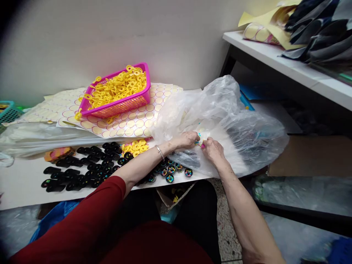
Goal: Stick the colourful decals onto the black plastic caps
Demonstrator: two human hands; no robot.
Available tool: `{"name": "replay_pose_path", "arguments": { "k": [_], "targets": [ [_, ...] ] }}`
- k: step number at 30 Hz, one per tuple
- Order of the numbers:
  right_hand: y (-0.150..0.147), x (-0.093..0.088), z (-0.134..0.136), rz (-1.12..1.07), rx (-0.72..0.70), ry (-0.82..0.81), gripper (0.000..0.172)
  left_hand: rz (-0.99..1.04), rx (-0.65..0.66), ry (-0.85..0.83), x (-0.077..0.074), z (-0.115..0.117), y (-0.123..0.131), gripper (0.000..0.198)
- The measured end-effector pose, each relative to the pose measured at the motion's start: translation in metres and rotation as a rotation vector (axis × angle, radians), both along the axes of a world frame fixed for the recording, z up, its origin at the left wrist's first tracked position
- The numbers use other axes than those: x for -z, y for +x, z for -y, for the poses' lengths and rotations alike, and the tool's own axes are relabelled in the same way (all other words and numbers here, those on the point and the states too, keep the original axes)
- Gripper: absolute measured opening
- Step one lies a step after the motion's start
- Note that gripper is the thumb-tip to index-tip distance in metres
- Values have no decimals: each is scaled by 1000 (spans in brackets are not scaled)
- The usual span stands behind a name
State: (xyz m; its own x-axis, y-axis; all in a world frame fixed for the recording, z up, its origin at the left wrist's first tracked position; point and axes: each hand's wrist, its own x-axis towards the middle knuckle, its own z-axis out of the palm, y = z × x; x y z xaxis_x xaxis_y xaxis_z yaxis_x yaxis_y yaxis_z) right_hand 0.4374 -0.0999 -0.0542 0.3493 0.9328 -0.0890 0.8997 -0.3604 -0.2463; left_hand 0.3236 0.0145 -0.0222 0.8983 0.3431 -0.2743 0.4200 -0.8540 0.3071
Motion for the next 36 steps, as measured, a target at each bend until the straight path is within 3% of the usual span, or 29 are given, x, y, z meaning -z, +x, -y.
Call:
{"name": "replay_pose_path", "arguments": {
  "k": [8,11,14,17,21,24,27,30,33,36],
  "targets": [
    [0,18,-11,-147,-11,137,19,140,-121,-118,9,1,2,31],
    [6,28,-4,-504,66,361,17,175,-87,-192,5,-4,-1,29],
    [5,35,4,-917,171,493,30,252,-10,-248,-2,-10,-2,27],
    [-2,34,8,-1078,237,561,41,314,23,-235,-10,-13,-1,28],
    [-9,25,11,-1179,282,675,46,460,-41,-234,-24,-12,-16,24],
    [-10,12,16,-1205,307,762,45,546,-77,-318,-42,-16,-56,20],
    [-12,-1,25,-1172,334,832,43,539,-106,-420,-67,-29,-119,21],
    [-16,-11,35,-1136,413,950,47,458,-226,-351,-87,-49,-188,21],
    [-30,-18,44,-1112,453,975,51,320,-348,-175,-86,-64,-241,15],
    [-49,-25,52,-1131,470,973,56,175,-424,-21,-62,-65,-263,14]
  ]
}}
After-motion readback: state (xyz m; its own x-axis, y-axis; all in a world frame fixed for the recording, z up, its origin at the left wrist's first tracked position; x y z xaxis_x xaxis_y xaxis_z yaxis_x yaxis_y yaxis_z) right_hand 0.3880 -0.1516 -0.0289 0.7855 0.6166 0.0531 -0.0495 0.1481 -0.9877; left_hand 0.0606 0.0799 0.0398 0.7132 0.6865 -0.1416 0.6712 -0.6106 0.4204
